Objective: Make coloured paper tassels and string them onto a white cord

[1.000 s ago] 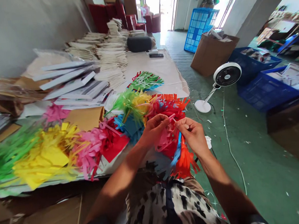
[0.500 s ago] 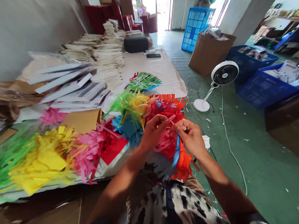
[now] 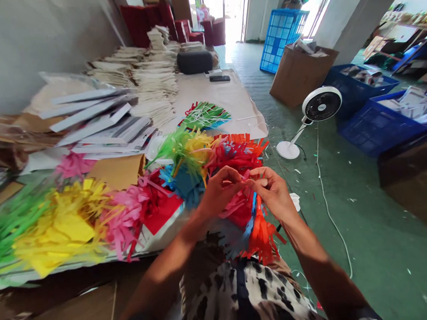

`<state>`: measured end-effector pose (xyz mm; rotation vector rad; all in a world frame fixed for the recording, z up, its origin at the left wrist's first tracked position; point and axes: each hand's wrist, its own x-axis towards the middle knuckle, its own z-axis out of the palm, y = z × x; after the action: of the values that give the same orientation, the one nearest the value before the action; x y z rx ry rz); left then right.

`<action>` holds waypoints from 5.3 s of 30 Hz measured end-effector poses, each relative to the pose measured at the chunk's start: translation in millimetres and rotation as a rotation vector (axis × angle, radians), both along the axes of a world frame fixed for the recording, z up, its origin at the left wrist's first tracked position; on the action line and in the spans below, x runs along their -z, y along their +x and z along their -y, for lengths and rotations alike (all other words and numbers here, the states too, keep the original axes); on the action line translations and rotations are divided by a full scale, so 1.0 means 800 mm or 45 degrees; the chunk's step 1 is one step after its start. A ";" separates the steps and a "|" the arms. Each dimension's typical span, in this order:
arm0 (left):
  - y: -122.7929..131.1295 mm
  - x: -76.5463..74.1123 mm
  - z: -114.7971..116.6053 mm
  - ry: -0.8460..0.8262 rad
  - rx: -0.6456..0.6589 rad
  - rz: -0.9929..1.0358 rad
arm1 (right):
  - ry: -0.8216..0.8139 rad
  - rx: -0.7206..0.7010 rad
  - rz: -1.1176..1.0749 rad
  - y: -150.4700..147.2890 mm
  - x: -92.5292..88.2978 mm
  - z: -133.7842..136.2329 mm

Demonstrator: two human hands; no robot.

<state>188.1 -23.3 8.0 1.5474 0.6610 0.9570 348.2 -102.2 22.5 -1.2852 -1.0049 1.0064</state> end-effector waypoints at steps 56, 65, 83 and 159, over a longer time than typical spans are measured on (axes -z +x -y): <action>-0.111 -0.015 -0.041 0.864 -0.308 -1.256 | 0.013 0.233 -0.374 0.034 0.008 -0.013; -0.106 -0.001 -0.050 1.051 -0.169 -1.228 | 0.002 0.225 -0.355 0.029 0.013 -0.011; -0.130 -0.106 -0.092 0.722 -0.626 0.031 | -0.032 0.182 -0.336 0.018 0.012 -0.009; -0.007 -0.010 -0.008 -0.740 0.214 0.344 | 0.095 0.183 0.237 -0.008 0.007 -0.022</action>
<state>182.3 -16.7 15.7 0.9242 0.5432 0.7423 341.8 -84.6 16.6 -1.3870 -1.0639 0.7435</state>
